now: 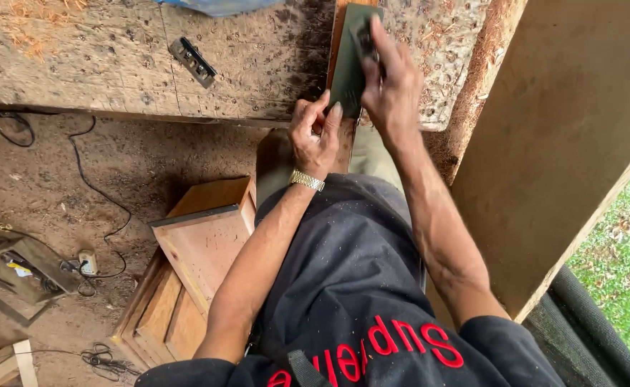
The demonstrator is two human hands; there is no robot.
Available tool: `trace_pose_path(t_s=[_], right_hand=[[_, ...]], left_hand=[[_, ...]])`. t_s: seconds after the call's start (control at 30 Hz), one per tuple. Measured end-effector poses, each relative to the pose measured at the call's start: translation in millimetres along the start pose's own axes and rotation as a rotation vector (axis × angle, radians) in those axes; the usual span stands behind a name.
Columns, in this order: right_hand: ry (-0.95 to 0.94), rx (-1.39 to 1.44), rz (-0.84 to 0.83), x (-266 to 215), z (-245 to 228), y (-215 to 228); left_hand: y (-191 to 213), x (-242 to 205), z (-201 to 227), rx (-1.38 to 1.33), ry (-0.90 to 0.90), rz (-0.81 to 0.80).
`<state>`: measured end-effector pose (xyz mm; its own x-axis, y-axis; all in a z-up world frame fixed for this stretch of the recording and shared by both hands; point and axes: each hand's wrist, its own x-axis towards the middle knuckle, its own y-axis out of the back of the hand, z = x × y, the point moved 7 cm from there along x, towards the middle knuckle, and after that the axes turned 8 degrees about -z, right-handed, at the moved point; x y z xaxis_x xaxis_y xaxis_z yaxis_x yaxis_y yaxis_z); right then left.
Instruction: The person sharpens small metal parts on a green sharpening stone attached to a wooden workbench. They repeatedly rub the parts against the stone, inspect them, and occasionally wipe them with a cloth. The person also briefly opens a drawer and handles a small yellow sponge.
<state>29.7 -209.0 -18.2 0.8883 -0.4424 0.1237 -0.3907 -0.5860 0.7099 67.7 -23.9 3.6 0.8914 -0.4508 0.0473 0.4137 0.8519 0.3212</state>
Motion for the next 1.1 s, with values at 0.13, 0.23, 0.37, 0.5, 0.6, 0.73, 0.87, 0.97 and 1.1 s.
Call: trace_pose_path(t_s=[0.13, 0.23, 0.37, 0.5, 0.6, 0.73, 0.87, 0.97, 1.1], right_hand=[[0.097, 0.034, 0.037, -18.5, -39.3, 26.1], [0.191, 0.009, 0.033, -32.2, -54.8, 37.4], [0.068, 0.092, 0.012, 5.4, -23.7, 14.8], [-0.389, 0.688, -0.091, 8.1, 4.7, 19.1], [-0.686, 1.864, -0.078, -38.2, -15.4, 18.4], [-0.694, 1.996, -0.114, -85.1, -90.4, 46.7], [-0.597, 2.308, -0.245, -108.7, -127.2, 50.1], [-0.649, 2.358, -0.249, -120.4, -125.8, 43.7], [-0.627, 2.266, -0.329, -109.7, -141.6, 53.4]], left_hand=[[0.8, -0.9, -0.7, -0.013, -0.019, 0.018], [-0.2, 2.5, -2.4, 0.014, -0.037, 0.031], [0.6, -4.0, -3.3, -0.019, 0.011, -0.008], [0.9, -0.1, -9.4, -0.06, 0.05, -0.001], [20.8, 12.6, 37.8, 0.161, -0.1, -0.014], [25.9, 18.8, 83.5, -0.014, -0.14, -0.223], [28.7, 25.8, 141.5, -0.018, -0.26, -0.343], [26.3, 23.0, 144.5, -0.067, -0.286, -0.385], [37.6, 22.9, 160.9, -0.094, -0.292, -0.387]])
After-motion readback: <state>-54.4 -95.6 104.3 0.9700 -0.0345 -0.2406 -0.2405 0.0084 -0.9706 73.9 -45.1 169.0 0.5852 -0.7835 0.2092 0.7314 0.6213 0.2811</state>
